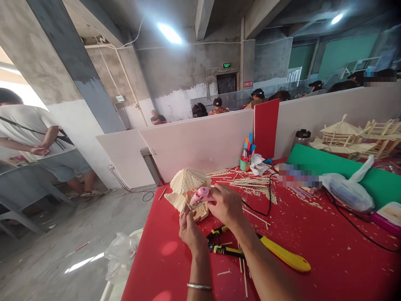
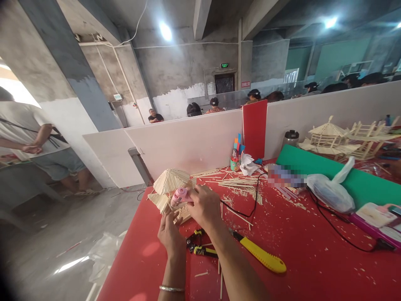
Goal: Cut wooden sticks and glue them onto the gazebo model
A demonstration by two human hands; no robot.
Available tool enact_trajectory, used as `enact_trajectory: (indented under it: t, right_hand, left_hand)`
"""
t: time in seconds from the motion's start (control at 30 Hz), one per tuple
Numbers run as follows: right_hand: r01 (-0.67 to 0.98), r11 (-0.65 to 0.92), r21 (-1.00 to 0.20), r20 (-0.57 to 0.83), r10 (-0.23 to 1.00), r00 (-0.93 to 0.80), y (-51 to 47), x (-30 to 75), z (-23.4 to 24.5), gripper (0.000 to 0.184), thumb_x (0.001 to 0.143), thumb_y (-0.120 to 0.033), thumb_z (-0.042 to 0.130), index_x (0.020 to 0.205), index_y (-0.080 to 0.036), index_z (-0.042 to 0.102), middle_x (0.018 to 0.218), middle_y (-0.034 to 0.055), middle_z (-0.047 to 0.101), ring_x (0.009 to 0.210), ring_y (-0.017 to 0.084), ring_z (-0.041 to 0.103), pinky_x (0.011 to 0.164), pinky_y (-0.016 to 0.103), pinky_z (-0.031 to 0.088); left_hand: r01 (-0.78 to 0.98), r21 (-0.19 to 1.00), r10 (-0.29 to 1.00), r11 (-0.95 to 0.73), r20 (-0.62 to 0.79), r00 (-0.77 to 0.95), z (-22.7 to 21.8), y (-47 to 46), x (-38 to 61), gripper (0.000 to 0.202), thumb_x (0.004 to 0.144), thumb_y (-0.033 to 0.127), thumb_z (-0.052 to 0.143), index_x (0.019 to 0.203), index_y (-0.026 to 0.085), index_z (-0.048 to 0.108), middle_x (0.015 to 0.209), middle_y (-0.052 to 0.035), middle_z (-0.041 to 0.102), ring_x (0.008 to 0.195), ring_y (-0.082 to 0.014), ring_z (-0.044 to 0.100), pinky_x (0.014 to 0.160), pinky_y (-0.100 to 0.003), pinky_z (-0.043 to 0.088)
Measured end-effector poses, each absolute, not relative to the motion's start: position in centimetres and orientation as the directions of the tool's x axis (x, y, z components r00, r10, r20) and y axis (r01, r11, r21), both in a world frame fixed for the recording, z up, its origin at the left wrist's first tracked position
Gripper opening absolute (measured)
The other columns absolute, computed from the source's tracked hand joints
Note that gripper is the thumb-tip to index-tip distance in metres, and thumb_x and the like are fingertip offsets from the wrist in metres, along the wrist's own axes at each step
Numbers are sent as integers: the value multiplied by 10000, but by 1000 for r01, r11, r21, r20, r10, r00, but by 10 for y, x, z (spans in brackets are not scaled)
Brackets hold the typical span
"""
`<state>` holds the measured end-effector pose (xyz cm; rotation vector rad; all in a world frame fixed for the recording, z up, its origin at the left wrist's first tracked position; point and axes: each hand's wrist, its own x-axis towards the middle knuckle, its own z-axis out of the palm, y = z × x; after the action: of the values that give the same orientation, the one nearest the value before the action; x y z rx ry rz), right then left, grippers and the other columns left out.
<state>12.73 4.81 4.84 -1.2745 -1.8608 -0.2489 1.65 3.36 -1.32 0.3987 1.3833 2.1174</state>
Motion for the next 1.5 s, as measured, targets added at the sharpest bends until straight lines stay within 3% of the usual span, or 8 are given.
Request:
enact_trajectory:
  t: [0.13,0.6,1.03,1.5]
  right_hand:
    - [844,460,-276,725,676,-131,47,127,49,276,735,-122,627,953,-273,705,778,7,648,741,175,560,617,270,327]
    - [836,467,-287,699,699,-151,45,130,52,305,756,-134,637,1003,-298,706,818,3,667,761,174,578,615,272,326]
    - [843,470,-261,696,697,-172,47,133,52,245,750,-143,639,935,-288,708,762,-4,633,740,168,568,586,269,299]
    - [860,444,-252,679,714,-170,47,137,54,161,756,-152,631,849,-265,698,756,5,650,739,171,581,587,274,310]
  left_hand:
    - [-327,893,599,-308,-84,-796,-13,33,16,157,622,255,664,725,157,729,1050,-83,686,942,-230,642,605,-269,513]
    - [-222,927,599,-302,3,-801,-22,36,15,224,680,304,643,837,181,745,962,-71,692,935,-234,649,737,-358,550]
    - [-319,898,608,-301,-77,-790,-10,32,18,230,642,262,659,831,170,752,1118,-81,680,999,-243,636,627,-275,531]
    - [-310,906,598,-288,-82,-797,-11,32,16,152,643,246,631,741,170,719,1063,-73,675,995,-250,638,661,-314,559]
